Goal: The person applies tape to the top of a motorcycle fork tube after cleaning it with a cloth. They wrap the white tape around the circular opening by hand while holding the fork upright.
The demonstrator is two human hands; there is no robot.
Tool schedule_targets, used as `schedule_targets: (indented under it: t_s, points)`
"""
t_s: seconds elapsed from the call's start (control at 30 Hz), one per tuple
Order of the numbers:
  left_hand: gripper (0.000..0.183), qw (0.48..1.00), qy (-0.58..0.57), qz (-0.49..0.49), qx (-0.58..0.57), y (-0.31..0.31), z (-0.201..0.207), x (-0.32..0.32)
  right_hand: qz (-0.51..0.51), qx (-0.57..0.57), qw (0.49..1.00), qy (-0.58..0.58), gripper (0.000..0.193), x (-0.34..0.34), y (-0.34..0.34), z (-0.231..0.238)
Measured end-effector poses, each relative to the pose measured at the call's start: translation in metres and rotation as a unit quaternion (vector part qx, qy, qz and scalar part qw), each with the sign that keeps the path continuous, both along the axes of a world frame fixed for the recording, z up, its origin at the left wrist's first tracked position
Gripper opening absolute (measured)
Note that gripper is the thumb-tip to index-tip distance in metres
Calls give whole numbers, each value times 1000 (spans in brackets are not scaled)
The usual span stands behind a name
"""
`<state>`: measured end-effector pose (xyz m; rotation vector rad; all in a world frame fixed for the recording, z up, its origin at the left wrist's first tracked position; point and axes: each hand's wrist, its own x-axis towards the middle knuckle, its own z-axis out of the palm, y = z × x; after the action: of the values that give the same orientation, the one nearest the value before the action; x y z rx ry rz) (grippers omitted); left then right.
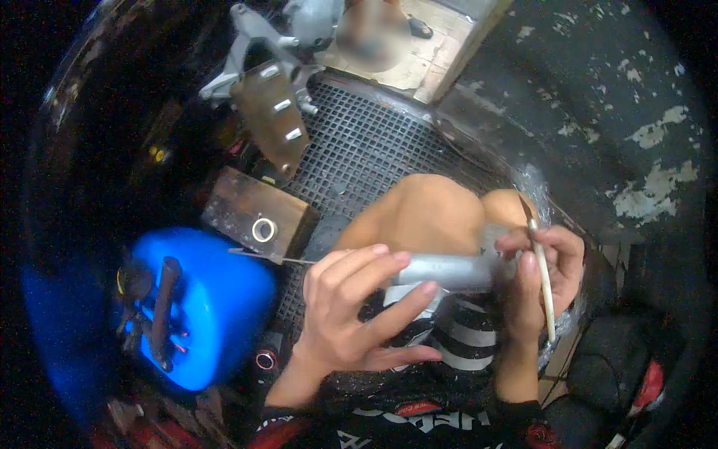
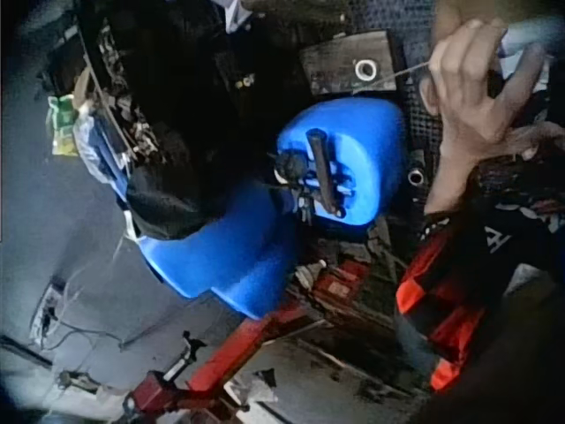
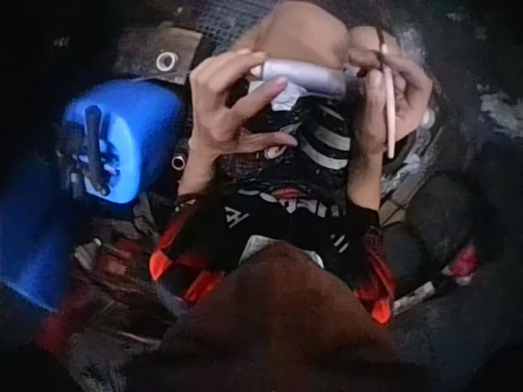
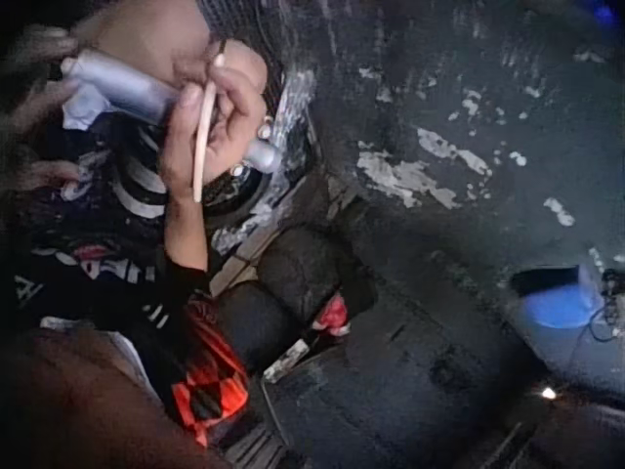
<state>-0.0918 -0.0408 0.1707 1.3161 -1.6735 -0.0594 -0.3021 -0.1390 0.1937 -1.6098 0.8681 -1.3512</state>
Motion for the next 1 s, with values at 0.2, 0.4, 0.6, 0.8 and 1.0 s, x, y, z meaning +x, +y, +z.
schedule_targets:
  t_s: [0.2,0.4,0.6,0.8,1.0]
  points:
    - [37,992,-84,3,-92,-3,-53,10,7,-14,999,45,27,-24,12,-8]
    - [39,991,-20,-14,-133,-2,-62,-7,121,115,981,97,36,-29,-14,33]
    - [43,995,23,-46,-88,0,-68,-14,232,22,876,422,17,104,-105,82]
    - [48,995,63,-61,-52,-2,-63,-32,414,-248,521,704,21,211,-219,-89]
    - [30,927,-322,-143,-129,18,-75,-69,496,-295,309,756,18,207,-247,-295]
